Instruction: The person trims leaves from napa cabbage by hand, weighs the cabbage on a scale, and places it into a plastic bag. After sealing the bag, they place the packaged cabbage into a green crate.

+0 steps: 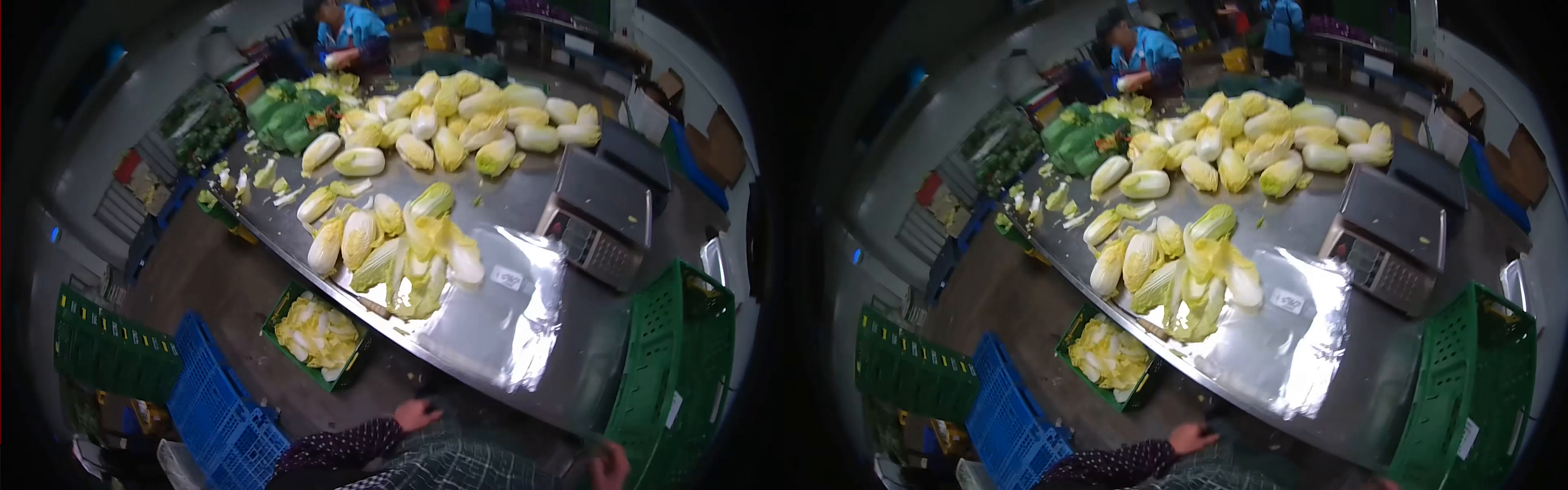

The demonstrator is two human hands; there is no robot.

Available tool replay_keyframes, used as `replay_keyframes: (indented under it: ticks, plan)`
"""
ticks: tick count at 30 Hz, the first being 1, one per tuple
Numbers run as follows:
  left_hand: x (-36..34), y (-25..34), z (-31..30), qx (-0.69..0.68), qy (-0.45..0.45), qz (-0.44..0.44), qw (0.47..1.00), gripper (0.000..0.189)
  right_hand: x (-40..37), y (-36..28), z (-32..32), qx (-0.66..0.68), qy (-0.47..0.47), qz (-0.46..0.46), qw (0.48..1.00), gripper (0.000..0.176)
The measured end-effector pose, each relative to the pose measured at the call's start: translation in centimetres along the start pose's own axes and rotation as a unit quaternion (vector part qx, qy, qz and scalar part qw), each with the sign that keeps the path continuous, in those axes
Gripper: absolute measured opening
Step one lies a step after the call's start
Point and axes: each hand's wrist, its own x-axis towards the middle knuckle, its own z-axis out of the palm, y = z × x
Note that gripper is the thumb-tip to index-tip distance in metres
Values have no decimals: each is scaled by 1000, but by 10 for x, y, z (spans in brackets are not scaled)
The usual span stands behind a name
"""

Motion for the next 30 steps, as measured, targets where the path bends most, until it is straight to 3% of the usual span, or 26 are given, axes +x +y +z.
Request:
replay_keyframes:
  ticks: [1,2,3,4,5,7,9,10,13,14,15,18,21,24,26,27,28,29,30]
  plan:
    - [5,-5,-28,3,102,55,993,49,19,3,43,-24,-3,-23,999,28]
    - [11,-10,-60,-62,187,130,972,45,26,0,68,-132,-67,-23,989,34]
    - [5,10,-111,-112,237,145,954,42,50,-30,102,-230,-124,-35,965,40]
    - [26,-4,-140,-112,289,129,942,42,74,-27,129,-229,-140,-98,958,42]
    - [38,-1,-178,-170,298,56,937,44,97,-23,155,-226,-157,-161,948,45]
    - [83,-10,-239,-55,437,121,890,50,147,-64,211,-192,-135,-120,965,48]
    - [114,-1,-283,2,500,185,846,57,202,-91,255,-186,-115,-215,952,50]
    - [131,-3,-297,20,454,151,878,74,230,-102,277,-181,-113,-227,950,52]
    - [156,-2,-294,169,448,66,876,93,324,-98,341,-282,-76,-314,903,68]
    - [156,1,-290,156,412,60,896,106,350,-99,361,-317,-68,-301,897,75]
    - [156,6,-287,162,397,48,902,106,366,-103,380,-350,-62,-288,890,82]
    - [160,12,-286,184,359,13,915,107,382,-130,431,-357,-172,-148,906,90]
    - [174,20,-299,153,236,-63,957,104,359,-136,469,-394,-179,-155,888,93]
    - [194,1,-287,-2,328,22,944,97,362,-127,481,-292,-191,-111,931,84]
    - [203,-7,-280,-89,357,63,928,86,365,-118,478,-100,-277,-41,955,70]
    - [206,-8,-277,-163,337,67,925,83,369,-121,476,-4,-313,-10,950,62]
    - [214,-13,-278,-235,316,76,916,80,367,-126,476,203,-332,65,919,43]
    - [220,-16,-278,-306,290,87,902,77,363,-129,474,228,-322,74,916,42]
    - [217,-8,-277,-287,308,102,901,67,356,-142,466,250,-309,84,914,40]
